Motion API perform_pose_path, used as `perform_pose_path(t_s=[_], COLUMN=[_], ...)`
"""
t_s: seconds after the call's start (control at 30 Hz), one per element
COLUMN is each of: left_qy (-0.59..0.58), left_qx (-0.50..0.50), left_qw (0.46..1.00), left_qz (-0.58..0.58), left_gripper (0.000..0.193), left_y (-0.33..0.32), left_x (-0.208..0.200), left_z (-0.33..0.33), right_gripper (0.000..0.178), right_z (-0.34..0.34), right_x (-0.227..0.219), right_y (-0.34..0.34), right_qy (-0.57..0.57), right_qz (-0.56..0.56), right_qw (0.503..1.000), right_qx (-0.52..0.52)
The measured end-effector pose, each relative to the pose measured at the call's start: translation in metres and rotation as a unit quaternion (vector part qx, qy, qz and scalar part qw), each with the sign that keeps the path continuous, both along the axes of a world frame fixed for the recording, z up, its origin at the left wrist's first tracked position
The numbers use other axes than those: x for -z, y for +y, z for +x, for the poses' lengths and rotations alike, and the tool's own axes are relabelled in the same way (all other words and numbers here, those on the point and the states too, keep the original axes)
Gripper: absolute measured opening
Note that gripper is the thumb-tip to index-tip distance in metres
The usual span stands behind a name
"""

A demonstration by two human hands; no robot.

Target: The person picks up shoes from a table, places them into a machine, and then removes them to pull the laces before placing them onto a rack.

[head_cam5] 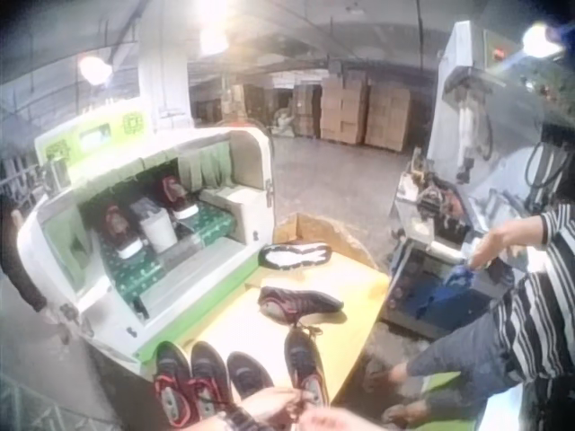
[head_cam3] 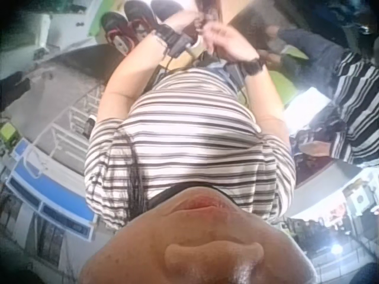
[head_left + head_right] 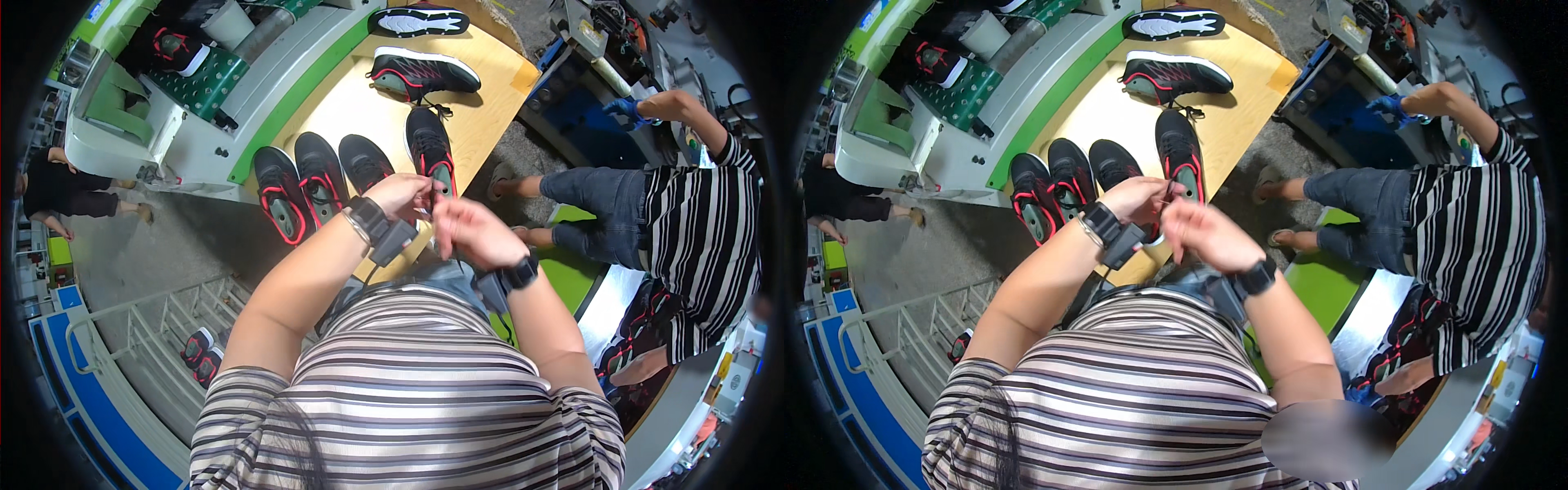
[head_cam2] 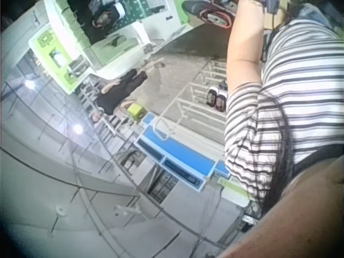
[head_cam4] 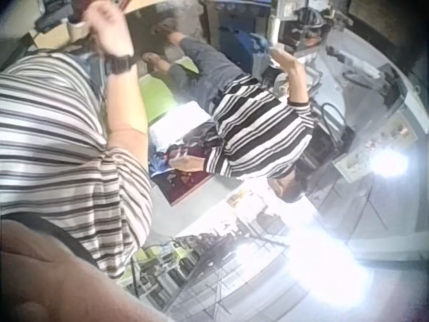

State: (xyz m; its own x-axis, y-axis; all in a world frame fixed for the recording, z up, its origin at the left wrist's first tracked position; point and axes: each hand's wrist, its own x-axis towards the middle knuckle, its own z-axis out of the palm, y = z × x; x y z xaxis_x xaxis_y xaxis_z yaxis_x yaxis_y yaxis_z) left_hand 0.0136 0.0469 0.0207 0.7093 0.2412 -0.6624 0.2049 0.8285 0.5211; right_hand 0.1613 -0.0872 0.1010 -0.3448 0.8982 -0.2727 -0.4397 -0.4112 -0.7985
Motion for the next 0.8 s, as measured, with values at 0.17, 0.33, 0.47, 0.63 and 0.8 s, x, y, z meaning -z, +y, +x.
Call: perform_pose_path(t_s=[0.17, 0.33, 0.47, 0.63, 0.8], left_qy=[-0.106, 0.005, -0.046, -0.015, 0.201], left_qx=[-0.037, 0.133, 0.343, 0.075, 0.327], left_qw=[0.988, 0.962, 0.858, 0.992, 0.821], left_qz=[-0.106, 0.238, 0.379, -0.101, 0.422], left_gripper=[0.03, 0.026, 0.027, 0.037, 0.033], left_y=[-0.024, -0.058, -0.05, 0.02, 0.039], left_x=[-0.049, -0.064, -0.031, -0.023, -0.022], left_z=[-0.002, -0.005, -0.003, 0.011, 0.034], right_gripper=[0.028, 0.043, 0.034, 0.019, 0.015], right_z=[0.013, 0.048, 0.02, 0.004, 0.04], right_x=[0.012, 0.041, 0.025, 0.017, 0.005], right_y=[-0.012, 0.014, 0.034, 0.01, 0.024], right_qy=[-0.316, -0.288, -0.017, -0.48, -0.632], right_qz=[0.05, -0.15, -0.204, 0.147, 0.231], right_qw=[0.944, 0.941, 0.972, 0.863, 0.735], right_qx=[-0.085, 0.092, 0.114, 0.055, -0.084])
